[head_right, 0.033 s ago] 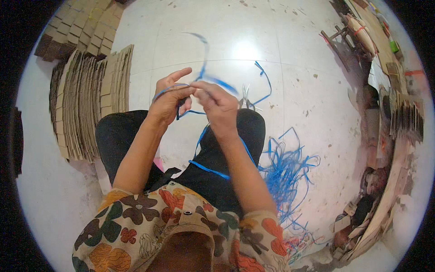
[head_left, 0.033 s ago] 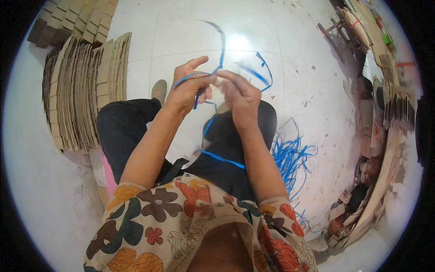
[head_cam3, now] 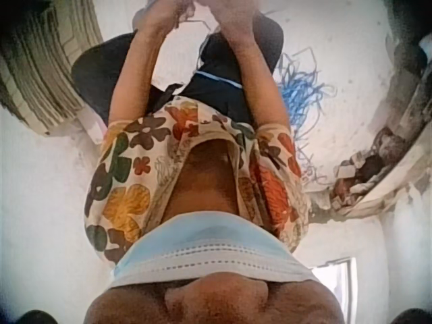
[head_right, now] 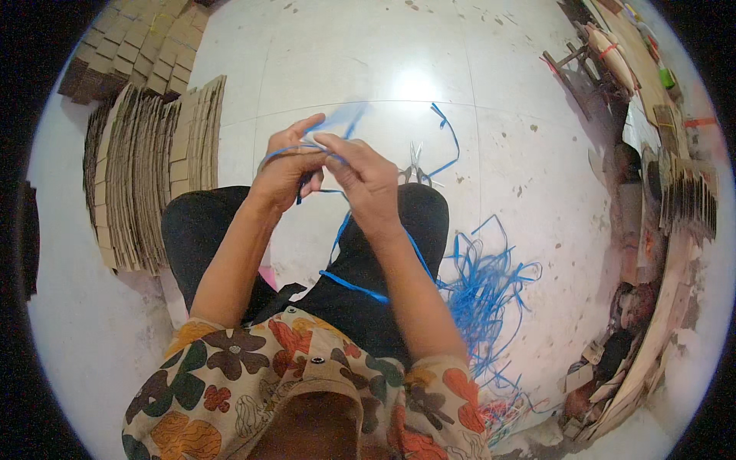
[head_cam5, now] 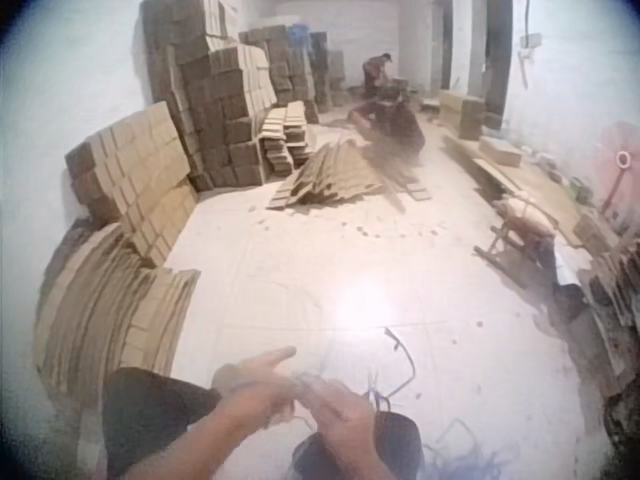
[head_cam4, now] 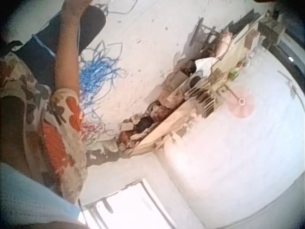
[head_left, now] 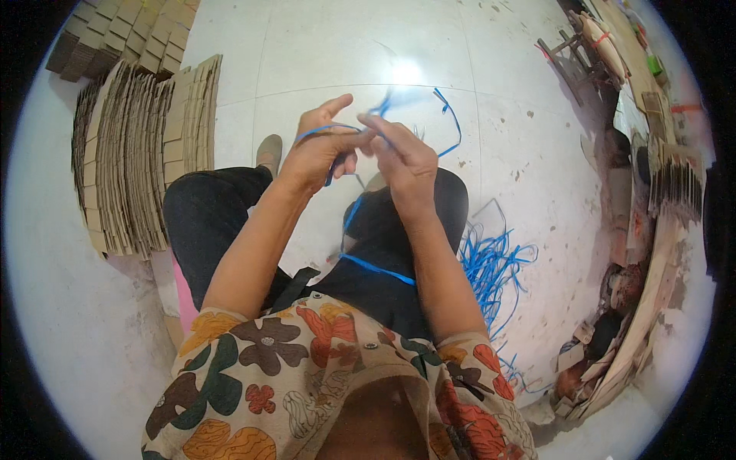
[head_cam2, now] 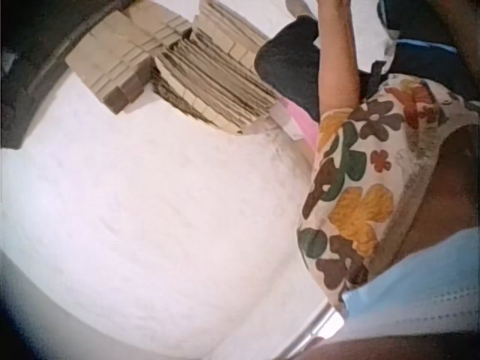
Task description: The person sits on the floor and bundles stacks of corrugated cardboard using blue plastic straps. They wrap the straps around the stacks, tie knots, and cut the excess with scissors. The person then moves the finished bundles aside and repeats the process with new stacks.
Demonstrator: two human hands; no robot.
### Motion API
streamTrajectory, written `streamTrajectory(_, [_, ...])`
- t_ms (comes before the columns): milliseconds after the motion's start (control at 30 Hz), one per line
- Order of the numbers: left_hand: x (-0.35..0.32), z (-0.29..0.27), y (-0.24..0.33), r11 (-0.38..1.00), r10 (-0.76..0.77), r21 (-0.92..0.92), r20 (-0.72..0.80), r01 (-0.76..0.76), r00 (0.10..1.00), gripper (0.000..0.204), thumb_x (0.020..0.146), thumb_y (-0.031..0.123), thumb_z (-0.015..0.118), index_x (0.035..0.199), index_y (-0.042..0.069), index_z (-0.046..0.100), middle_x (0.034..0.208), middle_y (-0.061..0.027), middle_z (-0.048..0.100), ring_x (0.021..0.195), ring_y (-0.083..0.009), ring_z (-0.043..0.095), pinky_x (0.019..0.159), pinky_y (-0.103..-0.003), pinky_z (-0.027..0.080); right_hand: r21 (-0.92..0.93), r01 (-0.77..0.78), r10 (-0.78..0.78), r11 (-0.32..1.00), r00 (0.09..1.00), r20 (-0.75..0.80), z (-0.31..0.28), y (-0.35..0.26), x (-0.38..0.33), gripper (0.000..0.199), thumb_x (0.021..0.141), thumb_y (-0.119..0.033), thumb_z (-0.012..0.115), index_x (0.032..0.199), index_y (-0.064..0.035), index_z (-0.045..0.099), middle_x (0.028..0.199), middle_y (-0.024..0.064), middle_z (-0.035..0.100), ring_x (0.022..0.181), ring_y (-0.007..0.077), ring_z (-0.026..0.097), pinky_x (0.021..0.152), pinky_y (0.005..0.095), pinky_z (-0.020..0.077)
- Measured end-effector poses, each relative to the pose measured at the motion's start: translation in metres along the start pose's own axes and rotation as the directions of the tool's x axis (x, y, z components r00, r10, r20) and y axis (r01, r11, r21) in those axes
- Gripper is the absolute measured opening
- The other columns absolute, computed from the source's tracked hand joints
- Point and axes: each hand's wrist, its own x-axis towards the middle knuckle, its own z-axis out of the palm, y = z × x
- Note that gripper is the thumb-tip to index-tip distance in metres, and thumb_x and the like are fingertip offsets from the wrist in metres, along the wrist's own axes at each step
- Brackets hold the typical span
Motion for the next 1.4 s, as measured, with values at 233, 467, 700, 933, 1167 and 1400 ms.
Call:
streamTrajectory(233, [-0.033, -0.014, 0.041, 0.994, 0.004, 0.112, 0.129, -0.019, 0.992, 0.078, 0.069, 0.002, 0.060, 0.137, -0.007, 0.024, 0.050, 0.0078, 0.038, 0.037, -0.0010, 0.029, 0.030, -0.017, 0.020, -0.579, -0.268, 0.208, 0.770, 0.963, -0.170, -0.048, 0.006, -0.015, 0.024, 0.090, -0.012, 0.044, 0.097, -0.0015, 0.064, 0.081, 0.0089, 0.065, 0.065, 0.0155, 0.058, 0.061, 0.0295, 0.0463])
streamTrajectory(467, [-0.079, -0.193, 0.091, 0.934, 0.340, 0.098, 0.050, -0.343, 0.939, 0.026, 0.079, 0.012, 0.063, 0.099, -0.003, 0.058, 0.057, 0.0085, 0.041, 0.041, 0.0016, 0.031, 0.035, -0.014, 0.024, -0.836, -0.535, -0.002, -0.120, 0.843, -0.538, -0.358, 0.073, -0.123, 0.028, 0.086, -0.021, 0.041, 0.089, -0.0043, 0.063, 0.081, 0.0194, 0.062, 0.077, 0.0374, 0.059, 0.067, 0.0461, 0.0449])
streamTrajectory(700, [-0.086, -0.213, 0.119, 0.666, 0.295, 0.651, 0.218, -0.364, 0.930, 0.025, 0.077, 0.006, 0.062, 0.101, -0.001, 0.062, 0.062, 0.0027, 0.049, 0.050, -0.0060, 0.042, 0.045, -0.021, 0.033, -0.744, -0.423, 0.262, -0.517, 0.750, -0.608, -0.424, 0.028, -0.140, 0.026, 0.086, -0.024, 0.045, 0.093, -0.0085, 0.065, 0.093, 0.0193, 0.063, 0.089, 0.0371, 0.061, 0.075, 0.0456, 0.0494])
streamTrajectory(933, [-0.067, 0.009, 0.053, -0.072, 0.130, 0.670, 0.741, -0.739, 0.659, 0.015, 0.072, 0.001, 0.059, 0.085, 0.006, 0.061, 0.074, -0.0076, 0.061, 0.067, -0.0240, 0.061, 0.057, -0.033, 0.048, -0.338, -0.403, 0.344, 0.850, 0.912, -0.222, -0.116, -0.063, -0.003, 0.031, 0.091, -0.023, 0.044, 0.108, -0.0043, 0.062, 0.093, 0.0105, 0.066, 0.056, 0.0171, 0.062, 0.048, 0.0240, 0.0493])
streamTrajectory(1167, [-0.049, 0.031, 0.042, -0.050, 0.274, 0.686, 0.708, -0.725, 0.651, 0.022, 0.068, 0.004, 0.069, 0.089, 0.010, 0.063, 0.080, -0.0024, 0.065, 0.074, -0.0203, 0.063, 0.064, -0.031, 0.049, 0.400, -0.606, 0.669, 0.688, 0.743, -0.024, -0.006, -0.039, -0.043, 0.030, 0.086, -0.024, 0.051, 0.074, 0.0012, 0.062, 0.051, 0.0021, 0.053, 0.043, 0.0108, 0.048, 0.040, 0.0238, 0.0395])
streamTrajectory(1400, [-0.069, 0.018, -0.001, 0.491, 0.249, 0.719, 0.425, -0.492, 0.870, 0.020, 0.079, 0.020, 0.066, 0.082, 0.000, 0.065, 0.079, -0.0097, 0.063, 0.081, -0.0227, 0.061, 0.074, -0.035, 0.047, 0.028, -0.448, 0.423, 0.894, 0.819, -0.388, -0.007, -0.014, -0.042, 0.031, 0.086, -0.023, 0.052, 0.071, 0.0023, 0.060, 0.056, 0.0155, 0.056, 0.049, 0.0261, 0.056, 0.050, 0.0388, 0.0439])
